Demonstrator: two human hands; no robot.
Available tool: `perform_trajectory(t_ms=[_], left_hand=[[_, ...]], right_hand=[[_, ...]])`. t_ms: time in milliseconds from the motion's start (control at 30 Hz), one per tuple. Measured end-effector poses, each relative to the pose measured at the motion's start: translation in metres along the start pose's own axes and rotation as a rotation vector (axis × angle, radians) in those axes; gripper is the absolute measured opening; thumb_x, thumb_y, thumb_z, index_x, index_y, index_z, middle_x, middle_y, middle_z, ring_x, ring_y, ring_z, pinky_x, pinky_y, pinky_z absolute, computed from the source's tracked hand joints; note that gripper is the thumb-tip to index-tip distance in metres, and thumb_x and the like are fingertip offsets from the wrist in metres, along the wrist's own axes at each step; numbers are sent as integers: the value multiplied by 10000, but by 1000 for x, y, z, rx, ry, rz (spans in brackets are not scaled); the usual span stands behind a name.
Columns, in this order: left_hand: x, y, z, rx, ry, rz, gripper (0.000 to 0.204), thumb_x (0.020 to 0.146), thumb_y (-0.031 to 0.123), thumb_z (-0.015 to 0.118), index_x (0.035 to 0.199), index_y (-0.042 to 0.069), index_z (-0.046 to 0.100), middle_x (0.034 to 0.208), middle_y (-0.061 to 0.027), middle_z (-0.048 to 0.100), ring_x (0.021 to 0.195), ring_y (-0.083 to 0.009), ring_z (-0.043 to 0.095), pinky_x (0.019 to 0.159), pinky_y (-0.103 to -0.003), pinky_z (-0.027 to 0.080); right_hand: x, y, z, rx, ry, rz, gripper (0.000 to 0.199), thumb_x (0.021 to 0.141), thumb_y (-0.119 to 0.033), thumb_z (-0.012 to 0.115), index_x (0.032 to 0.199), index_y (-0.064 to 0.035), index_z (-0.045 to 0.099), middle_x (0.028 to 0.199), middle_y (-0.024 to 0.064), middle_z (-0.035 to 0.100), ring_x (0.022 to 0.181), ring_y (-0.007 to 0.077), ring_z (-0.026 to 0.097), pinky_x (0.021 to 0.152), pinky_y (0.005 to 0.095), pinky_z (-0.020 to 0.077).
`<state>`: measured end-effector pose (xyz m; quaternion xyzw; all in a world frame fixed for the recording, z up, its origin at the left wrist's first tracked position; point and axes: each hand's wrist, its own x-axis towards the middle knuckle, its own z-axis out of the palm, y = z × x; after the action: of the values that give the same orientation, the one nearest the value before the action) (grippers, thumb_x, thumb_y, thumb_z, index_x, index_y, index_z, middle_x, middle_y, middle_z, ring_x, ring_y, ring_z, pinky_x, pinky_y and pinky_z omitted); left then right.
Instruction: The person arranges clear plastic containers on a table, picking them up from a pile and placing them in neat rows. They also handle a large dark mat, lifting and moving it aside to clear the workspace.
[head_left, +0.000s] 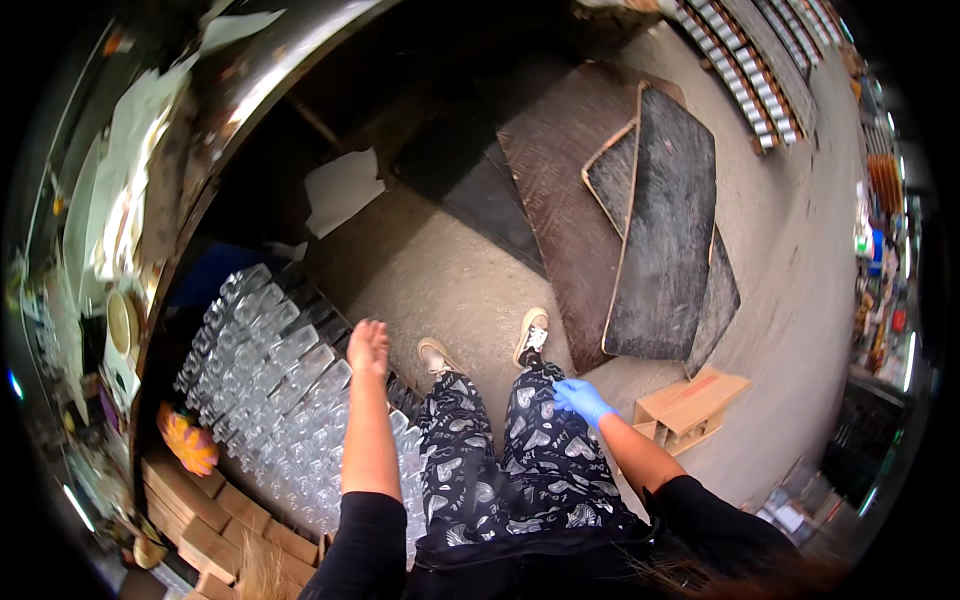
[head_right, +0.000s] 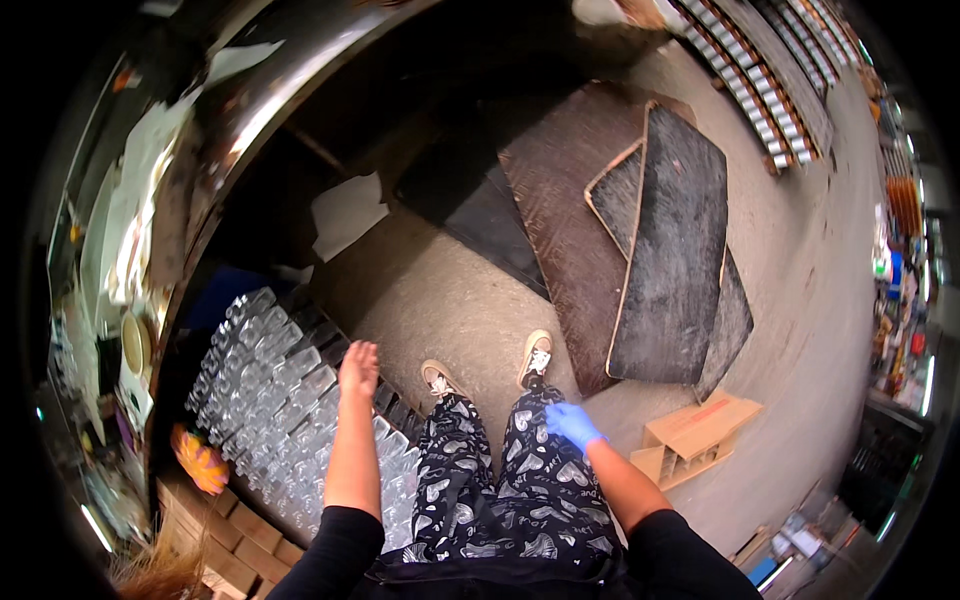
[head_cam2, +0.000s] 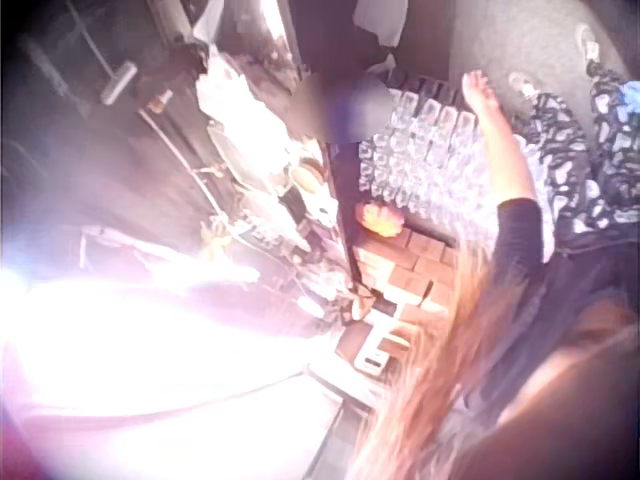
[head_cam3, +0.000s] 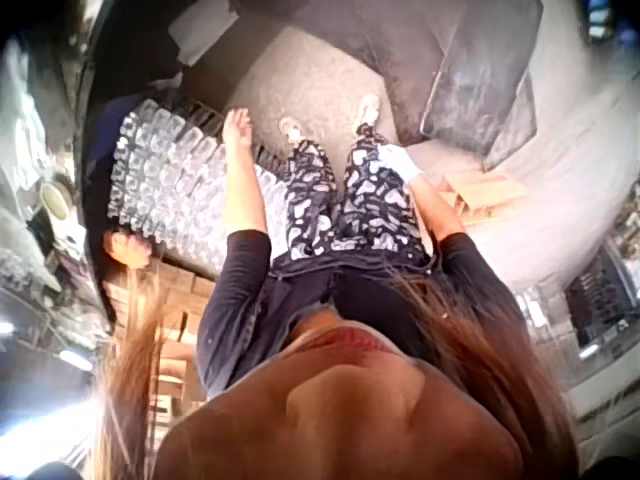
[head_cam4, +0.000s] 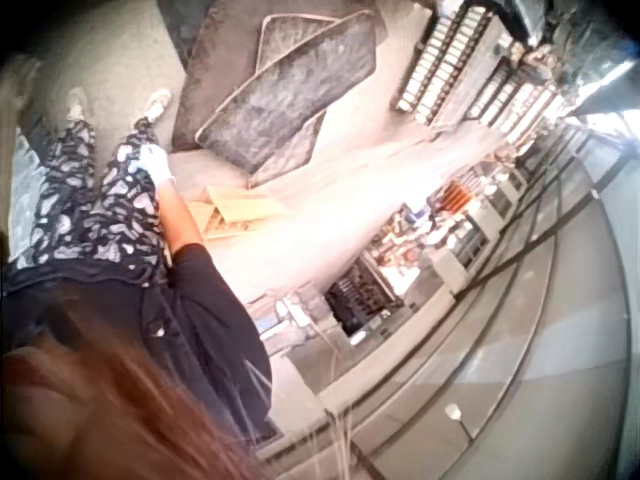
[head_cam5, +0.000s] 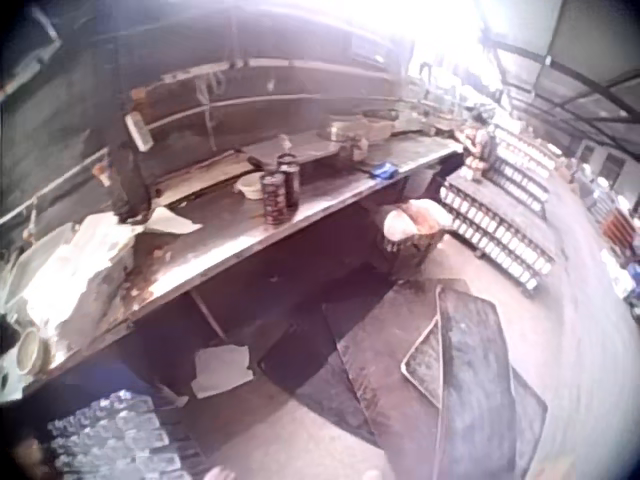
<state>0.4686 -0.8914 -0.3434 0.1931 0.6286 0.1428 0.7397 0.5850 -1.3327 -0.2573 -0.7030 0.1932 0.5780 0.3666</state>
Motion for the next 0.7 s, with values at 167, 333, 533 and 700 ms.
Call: perform_trajectory(t_ms=[167,333,533,700], left_hand=[[-12,-116,140,387,-167,-147,429,943,228,512,1311,29,417,1297,-178,526,1100,-275,587,780,-305,494],[35,-232,232,665,-255,-234,406,940,235,533,1278,26,448,1185,-149,575,1070,-253,597,817,-309,504],[174,-352,291,1009,-294,-188,616,908,384,586,1358,28,364,1312,-151,485,1179,-264,512,926,-400,445],[227,-424,333,1182,-351,-196,688,904,497,540,1382,48,333,1361,-124,416,1247,-279,417,1007,-416,361]], right_hand=[[64,-9,-41,550,-37,65,477,919,-432,543,1147,-13,564,1015,135,652,900,223,646,804,336,505],[184,24,-41,1047,-27,96,643,908,-514,520,1289,-1,442,1176,175,577,1043,262,596,902,360,473],[344,63,-7,1539,100,218,959,851,-621,531,1462,-2,127,1418,208,362,1273,299,424,1057,372,363],[442,72,-29,1873,301,-79,1016,818,-613,583,1446,40,123,1483,192,242,1369,293,275,1132,376,250]])
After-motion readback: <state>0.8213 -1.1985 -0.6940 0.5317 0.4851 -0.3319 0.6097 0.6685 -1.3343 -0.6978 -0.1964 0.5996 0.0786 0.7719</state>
